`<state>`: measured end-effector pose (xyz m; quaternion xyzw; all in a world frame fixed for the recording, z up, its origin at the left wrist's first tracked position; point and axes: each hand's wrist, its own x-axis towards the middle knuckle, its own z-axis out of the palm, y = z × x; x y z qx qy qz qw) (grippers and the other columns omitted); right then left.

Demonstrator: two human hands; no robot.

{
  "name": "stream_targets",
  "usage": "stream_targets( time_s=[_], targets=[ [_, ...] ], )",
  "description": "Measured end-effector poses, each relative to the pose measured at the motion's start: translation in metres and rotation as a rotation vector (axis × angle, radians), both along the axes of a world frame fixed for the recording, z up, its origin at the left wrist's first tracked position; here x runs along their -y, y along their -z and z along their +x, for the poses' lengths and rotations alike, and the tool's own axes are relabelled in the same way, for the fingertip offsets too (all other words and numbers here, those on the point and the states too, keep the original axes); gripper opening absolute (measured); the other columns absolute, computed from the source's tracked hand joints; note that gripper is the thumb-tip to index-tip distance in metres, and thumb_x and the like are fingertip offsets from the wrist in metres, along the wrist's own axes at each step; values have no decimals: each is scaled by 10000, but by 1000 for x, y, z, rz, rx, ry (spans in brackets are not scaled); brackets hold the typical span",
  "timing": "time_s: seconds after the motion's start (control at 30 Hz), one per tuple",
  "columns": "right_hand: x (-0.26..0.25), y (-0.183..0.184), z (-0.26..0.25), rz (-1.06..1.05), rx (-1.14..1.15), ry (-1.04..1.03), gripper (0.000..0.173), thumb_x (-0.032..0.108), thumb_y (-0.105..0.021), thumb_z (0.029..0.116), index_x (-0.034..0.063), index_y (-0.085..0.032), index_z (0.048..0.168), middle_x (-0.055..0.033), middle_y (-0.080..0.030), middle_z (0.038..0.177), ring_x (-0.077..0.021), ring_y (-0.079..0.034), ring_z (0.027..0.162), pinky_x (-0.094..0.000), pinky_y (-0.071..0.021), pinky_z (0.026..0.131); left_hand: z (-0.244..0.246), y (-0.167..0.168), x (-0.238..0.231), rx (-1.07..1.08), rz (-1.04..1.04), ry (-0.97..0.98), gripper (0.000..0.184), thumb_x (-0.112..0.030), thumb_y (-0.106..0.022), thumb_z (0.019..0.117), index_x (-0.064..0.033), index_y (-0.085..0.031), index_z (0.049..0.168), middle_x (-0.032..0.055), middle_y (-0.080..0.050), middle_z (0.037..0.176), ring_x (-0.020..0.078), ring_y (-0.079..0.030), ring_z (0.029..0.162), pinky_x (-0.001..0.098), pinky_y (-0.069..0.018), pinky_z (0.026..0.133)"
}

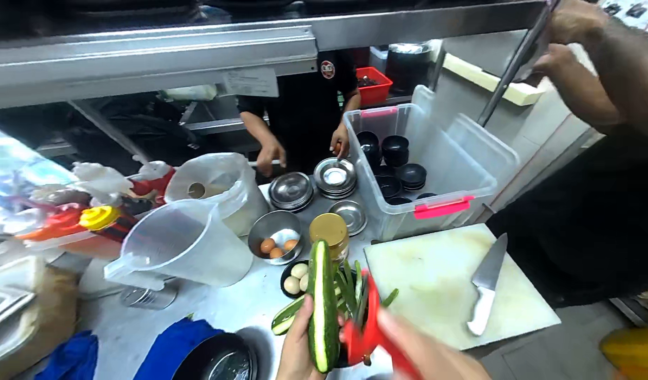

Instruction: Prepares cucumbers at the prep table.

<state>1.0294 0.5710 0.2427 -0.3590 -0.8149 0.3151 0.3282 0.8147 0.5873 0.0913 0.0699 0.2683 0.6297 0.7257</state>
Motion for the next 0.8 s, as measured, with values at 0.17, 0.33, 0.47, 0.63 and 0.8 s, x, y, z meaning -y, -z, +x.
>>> stream_targets(
  time_s=[0.17,0.33,0.47,0.63,0.8],
  targets=[
    [-61,81,-14,-433,40,99,494,259,-410,1068,182,-472,1553,-14,-666,873,-119,-605,668,-323,-550,616,-6,14,5,-51,39,38,693,-531,-745,883,-22,-542,1309,231,-680,1050,313,-718,873,445,-626,755],
    [-91,70,-22,-519,183,117,499,291,-347,1076,269,-467,1560,4,-632,853,-121,-590,701,-327,-528,668,-9,21,8,-183,79,85,734,-529,-701,915,-12,-510,1399,263,-660,1137,303,-703,903,418,-609,772],
    [-91,66,-28,-497,272,78,507,300,-319,1100,278,-390,1601,-18,-702,1243,-111,-682,1010,-345,-555,915,-11,15,2,-379,58,63,726,-551,-710,894,8,-580,1338,247,-677,1080,272,-705,829,393,-616,711],
    [-60,81,-41,-491,285,-39,558,186,-369,1071,169,-327,1627,-155,-719,1124,-261,-707,926,-485,-579,862,-11,14,-9,-470,-7,-80,628,-482,-628,952,32,-579,1310,220,-694,1013,258,-711,841,406,-623,749],
    [-13,94,-42,-437,309,-153,543,132,-408,1064,76,-360,1602,-211,-721,979,-353,-718,851,-541,-588,792,-12,-4,-30,-408,-85,-226,525,-417,-336,1095,11,-553,1307,218,-682,1029,245,-697,785,381,-614,683]
  ],
)
